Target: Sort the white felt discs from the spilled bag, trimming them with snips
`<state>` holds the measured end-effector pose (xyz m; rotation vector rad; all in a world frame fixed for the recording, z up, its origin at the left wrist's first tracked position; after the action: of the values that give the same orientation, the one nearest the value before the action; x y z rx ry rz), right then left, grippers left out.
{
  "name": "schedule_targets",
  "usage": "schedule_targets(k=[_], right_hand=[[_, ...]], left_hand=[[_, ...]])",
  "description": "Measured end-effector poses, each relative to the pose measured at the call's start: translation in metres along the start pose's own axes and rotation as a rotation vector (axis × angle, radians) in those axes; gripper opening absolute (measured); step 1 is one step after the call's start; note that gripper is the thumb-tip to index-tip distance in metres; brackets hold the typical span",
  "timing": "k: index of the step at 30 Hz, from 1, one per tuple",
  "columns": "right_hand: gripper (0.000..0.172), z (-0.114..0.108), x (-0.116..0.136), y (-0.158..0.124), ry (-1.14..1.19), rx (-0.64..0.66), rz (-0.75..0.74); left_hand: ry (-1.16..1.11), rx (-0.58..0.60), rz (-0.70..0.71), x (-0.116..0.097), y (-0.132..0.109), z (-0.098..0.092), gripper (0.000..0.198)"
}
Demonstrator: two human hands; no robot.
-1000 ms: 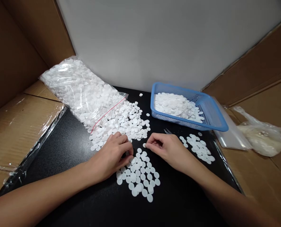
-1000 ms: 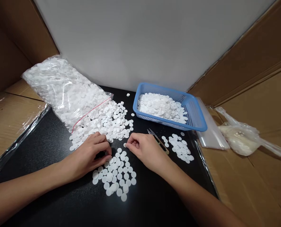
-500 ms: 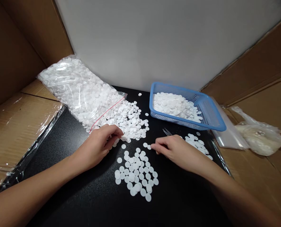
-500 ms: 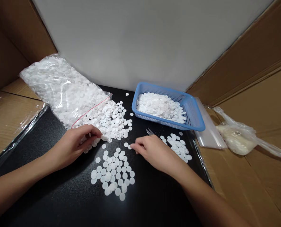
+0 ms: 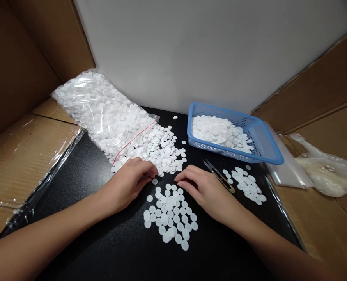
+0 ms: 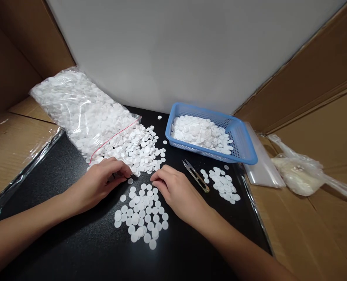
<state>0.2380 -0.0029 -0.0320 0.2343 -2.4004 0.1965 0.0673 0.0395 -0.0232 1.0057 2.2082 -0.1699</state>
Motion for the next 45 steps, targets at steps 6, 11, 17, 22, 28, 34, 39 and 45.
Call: schedule_targets(k=[6,11,17,22,28,34,39,45], right_hand=[[0.021,0.009,0.014,-0.001,0.075,0.082,-0.079],[0.011,0.009,0.017,0.011,0.009,0.001,-0.099],[0.004,0.024,0.024,0.029,-0.305,-0.125,-0.177],[0.020,0.032,0.036,0.023,-0.605,-0.170,-0.470],[0.032,0.021,0.035,0.002,-0.623,-0.120,-0.704],[0.023,0.012,0.024,-0.008,-0.499,0.028,-0.533],[0.017,0.003,0.021,0.008,-0.374,-0.013,-0.336],[0.012,0.025,0.028,0.024,-0.479,-0.124,-0.352]], left_hand=[[0.156,0.059,0.152,-0.020,-0.005,0.013,0.024],[-0.001,0.161,0.189,-0.032,-0.015,0.023,0.022],[0.094,0.026,0.120,-0.015,-0.004,0.008,0.017],[0.301,-0.031,0.148,0.001,0.007,0.006,0.007],[0.360,-0.019,0.177,-0.003,0.009,0.006,0.008],[0.338,-0.022,0.183,-0.004,0.004,0.005,0.010],[0.310,-0.002,0.217,-0.009,0.000,0.008,0.003],[0.375,-0.057,0.317,-0.022,-0.006,0.004,0.016]])
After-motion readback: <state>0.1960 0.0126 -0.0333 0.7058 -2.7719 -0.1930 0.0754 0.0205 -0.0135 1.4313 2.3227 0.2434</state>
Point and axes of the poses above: each hand's wrist, its own y-axis towards the middle knuckle, its own z-axis out of the palm, x = y × z, the point moved 7 cm from there along y, towards the middle knuckle, and after that the axes turned 5 degrees about z, right-handed, at the moved point
